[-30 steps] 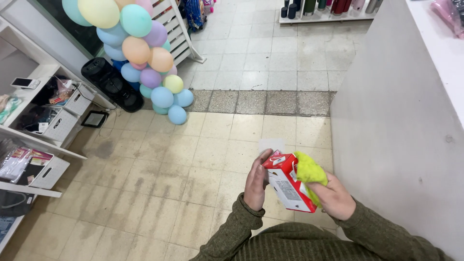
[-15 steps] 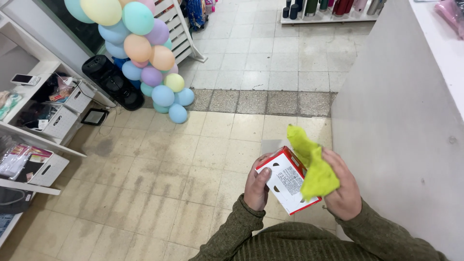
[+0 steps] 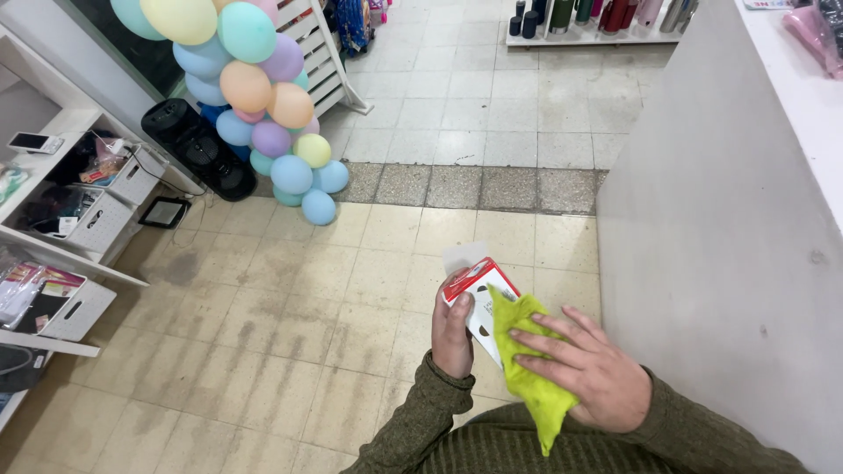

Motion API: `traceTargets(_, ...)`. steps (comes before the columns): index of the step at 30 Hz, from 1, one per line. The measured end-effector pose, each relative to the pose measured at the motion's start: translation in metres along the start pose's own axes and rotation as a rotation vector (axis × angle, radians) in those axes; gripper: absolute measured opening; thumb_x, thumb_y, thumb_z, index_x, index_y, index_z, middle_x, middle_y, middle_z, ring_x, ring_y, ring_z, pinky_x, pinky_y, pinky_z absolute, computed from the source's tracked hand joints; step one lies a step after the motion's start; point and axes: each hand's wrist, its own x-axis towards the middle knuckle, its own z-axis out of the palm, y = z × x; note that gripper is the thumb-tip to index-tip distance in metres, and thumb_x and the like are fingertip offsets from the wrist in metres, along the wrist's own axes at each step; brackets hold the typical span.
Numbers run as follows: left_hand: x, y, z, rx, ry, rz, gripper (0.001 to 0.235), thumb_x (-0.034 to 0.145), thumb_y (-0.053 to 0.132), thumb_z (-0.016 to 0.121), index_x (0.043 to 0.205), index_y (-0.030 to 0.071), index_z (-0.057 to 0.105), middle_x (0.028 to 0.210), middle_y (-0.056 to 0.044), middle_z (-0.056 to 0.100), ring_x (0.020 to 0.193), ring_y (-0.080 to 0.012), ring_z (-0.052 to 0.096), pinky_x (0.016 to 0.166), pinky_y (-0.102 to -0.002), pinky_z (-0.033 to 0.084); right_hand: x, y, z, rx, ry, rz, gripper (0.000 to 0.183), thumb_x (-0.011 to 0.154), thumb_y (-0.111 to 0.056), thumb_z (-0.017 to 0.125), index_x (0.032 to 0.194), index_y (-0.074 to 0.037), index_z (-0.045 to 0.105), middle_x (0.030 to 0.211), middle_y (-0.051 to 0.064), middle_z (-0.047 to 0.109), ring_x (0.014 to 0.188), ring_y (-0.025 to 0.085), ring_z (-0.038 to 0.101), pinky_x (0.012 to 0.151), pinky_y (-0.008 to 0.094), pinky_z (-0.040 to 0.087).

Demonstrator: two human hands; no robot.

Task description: Wiping individual square stamps with a yellow cloth and organizing them into a small red and white box.

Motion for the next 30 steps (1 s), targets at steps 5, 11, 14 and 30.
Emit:
traceTargets(5, -0.003, 0.001, 0.01, 0.011, -0.124, 0.003, 0.074, 0.089, 0.039, 0.061, 0.144, -0.004, 0.038, 0.123, -0.023, 0.057, 0.108, -0.0315, 0.061, 0.098, -0.045, 0.053, 0.015, 0.008, -0.003, -0.007, 0.084, 0.229, 0.068, 0.079, -0.031, 0.064, 0.144, -0.019, 0.052, 0.163, 0.014, 0.036, 0.15, 0.032, 0.034, 0.124, 0.054, 0.027)
traceTargets(11, -0.007, -0.004, 0.012, -0.045, -0.205, -0.004, 0.075, 0.09, 0.036, 0.063, 0.147, -0.002, 0.034, 0.126, -0.024, 0.056, 0.109, -0.0327, 0.063, 0.097, -0.047, 0.056, 0.02, 0.015, 0.004, 0.522, 0.126, 0.492, 0.096, 0.068, 0.002, 0.07, 0.156, -0.009, 0.033, 0.158, 0.022, 0.039, 0.138, 0.036, 0.051, 0.112, 0.048, 0.048)
traceTargets(14, -0.004, -0.007, 0.009, -0.028, -0.179, 0.03, 0.073, 0.089, 0.034, 0.059, 0.147, -0.002, 0.034, 0.123, -0.023, 0.056, 0.103, -0.0311, 0.063, 0.09, -0.044, 0.056, 0.006, 0.024, 0.009, 0.91, 0.036, 0.755, 0.103, 0.065, -0.008, 0.082, 0.155, -0.007, 0.031, 0.139, 0.019, 0.061, 0.123, 0.03, 0.066, 0.1, 0.044, 0.061)
traceTargets(30, 0.006, 0.005, 0.017, 0.117, -0.405, -0.174, 0.097, 0.086, 0.055, 0.06, 0.153, -0.005, 0.023, 0.14, -0.03, 0.047, 0.12, -0.0417, 0.057, 0.095, -0.055, 0.056, -0.005, 0.03, 0.017, 0.292, 0.081, 0.486, 0.039, 0.072, -0.014, 0.078, 0.11, -0.013, 0.069, 0.105, 0.0, 0.076, 0.093, 0.014, 0.072, 0.086, 0.029, 0.059)
